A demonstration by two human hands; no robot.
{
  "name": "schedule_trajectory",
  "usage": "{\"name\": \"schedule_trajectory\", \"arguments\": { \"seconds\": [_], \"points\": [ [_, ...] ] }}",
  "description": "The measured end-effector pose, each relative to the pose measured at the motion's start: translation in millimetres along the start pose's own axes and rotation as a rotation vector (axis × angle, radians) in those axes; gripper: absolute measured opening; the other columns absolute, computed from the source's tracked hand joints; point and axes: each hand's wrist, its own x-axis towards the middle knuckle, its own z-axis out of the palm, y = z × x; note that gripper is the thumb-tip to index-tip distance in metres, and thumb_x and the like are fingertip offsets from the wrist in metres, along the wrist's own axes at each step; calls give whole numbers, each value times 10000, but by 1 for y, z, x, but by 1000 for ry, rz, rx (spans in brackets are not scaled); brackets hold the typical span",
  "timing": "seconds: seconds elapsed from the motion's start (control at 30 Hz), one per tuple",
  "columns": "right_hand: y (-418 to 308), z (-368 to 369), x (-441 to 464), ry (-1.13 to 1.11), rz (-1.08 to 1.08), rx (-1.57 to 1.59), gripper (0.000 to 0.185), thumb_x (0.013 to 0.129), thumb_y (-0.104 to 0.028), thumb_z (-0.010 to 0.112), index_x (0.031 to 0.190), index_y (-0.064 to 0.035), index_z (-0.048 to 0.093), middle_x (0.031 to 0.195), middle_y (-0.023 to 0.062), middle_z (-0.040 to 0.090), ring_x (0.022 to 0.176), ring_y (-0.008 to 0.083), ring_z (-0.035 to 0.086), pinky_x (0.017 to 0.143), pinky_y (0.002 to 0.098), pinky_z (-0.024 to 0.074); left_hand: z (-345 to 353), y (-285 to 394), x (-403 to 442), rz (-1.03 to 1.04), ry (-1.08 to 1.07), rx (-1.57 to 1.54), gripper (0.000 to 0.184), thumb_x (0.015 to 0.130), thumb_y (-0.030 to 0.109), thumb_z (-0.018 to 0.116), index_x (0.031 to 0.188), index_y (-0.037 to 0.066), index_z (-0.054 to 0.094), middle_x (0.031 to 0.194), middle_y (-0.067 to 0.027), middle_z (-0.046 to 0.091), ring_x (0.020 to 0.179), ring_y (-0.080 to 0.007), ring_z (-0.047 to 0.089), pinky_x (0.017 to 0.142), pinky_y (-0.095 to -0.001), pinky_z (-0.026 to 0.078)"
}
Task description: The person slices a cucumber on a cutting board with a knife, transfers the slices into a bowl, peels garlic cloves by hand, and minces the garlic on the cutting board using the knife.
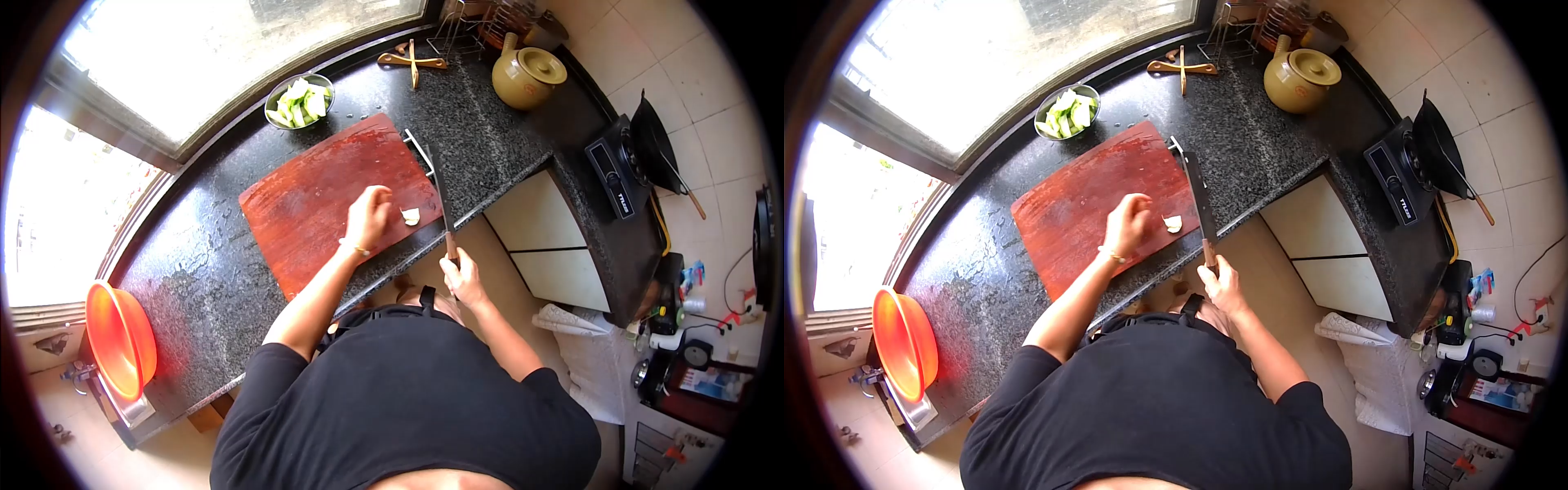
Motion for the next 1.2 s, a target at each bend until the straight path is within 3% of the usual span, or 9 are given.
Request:
{"name": "schedule_trajectory", "arguments": {
  "seconds": [0.07,0.23,0.4,0.43,0.67,0.83,1.0,1.1,1.2],
  "points": [
    [-9,-3,-3,33,61,105,249,890,-276,601,844,-51,505,528,-11,466,410,75,439,392,251,346,35,0,5,291,-15,235,156,813,76,602,969,79,611,825,-90,638,793,-284,588,741,-386,477],
    [-1,-13,-14,87,119,115,269,891,-284,599,809,-49,496,516,-11,463,400,75,445,382,259,345,59,-8,5,680,-182,371,185,764,72,577,943,92,618,855,-101,604,808,-316,556,738,-407,453],
    [46,-24,-19,140,36,-156,349,856,-314,615,827,16,508,600,160,531,530,285,557,515,381,436,-5,-37,1,476,-60,414,349,732,25,642,1073,91,609,970,-118,578,918,-313,535,744,-389,468],
    [50,-24,-21,144,32,-178,396,838,-332,626,850,45,506,691,238,555,642,399,574,593,433,455,-10,-41,1,507,-7,438,449,703,-20,653,1132,93,589,941,-138,584,886,-321,541,769,-401,469],
    [22,-17,-5,128,-129,-441,369,837,-290,646,871,48,503,755,260,584,713,436,588,615,458,463,23,-14,12,401,-215,300,503,723,-21,623,1207,46,506,969,-120,611,886,-280,549,850,-373,437],
    [7,-16,12,136,-284,-610,349,834,-250,650,957,34,487,829,250,584,716,412,594,614,466,481,-3,-22,0,308,-68,224,626,691,-50,659,1276,66,471,1278,-181,490,1203,-358,450,1013,-393,394],
    [-5,-9,15,112,-358,-752,354,854,-286,619,982,9,471,856,240,590,732,405,610,614,482,486,-54,-42,-14,117,257,180,518,719,-48,651,1210,57,526,1030,-119,543,748,-207,551,727,-320,492],
    [17,-9,23,-132,-94,-934,352,863,-308,598,943,9,466,868,251,592,796,424,610,652,487,492,-60,-48,-22,99,262,179,463,736,-47,647,1176,53,546,1038,-104,546,764,-190,550,730,-307,489],
    [0,-20,38,-154,-239,-767,359,858,-302,604,924,25,472,859,263,590,839,448,593,702,492,483,-53,-47,-19,140,217,245,373,751,-27,636,1109,61,576,1089,-119,548,885,-252,571,807,-340,485]
  ]
}}
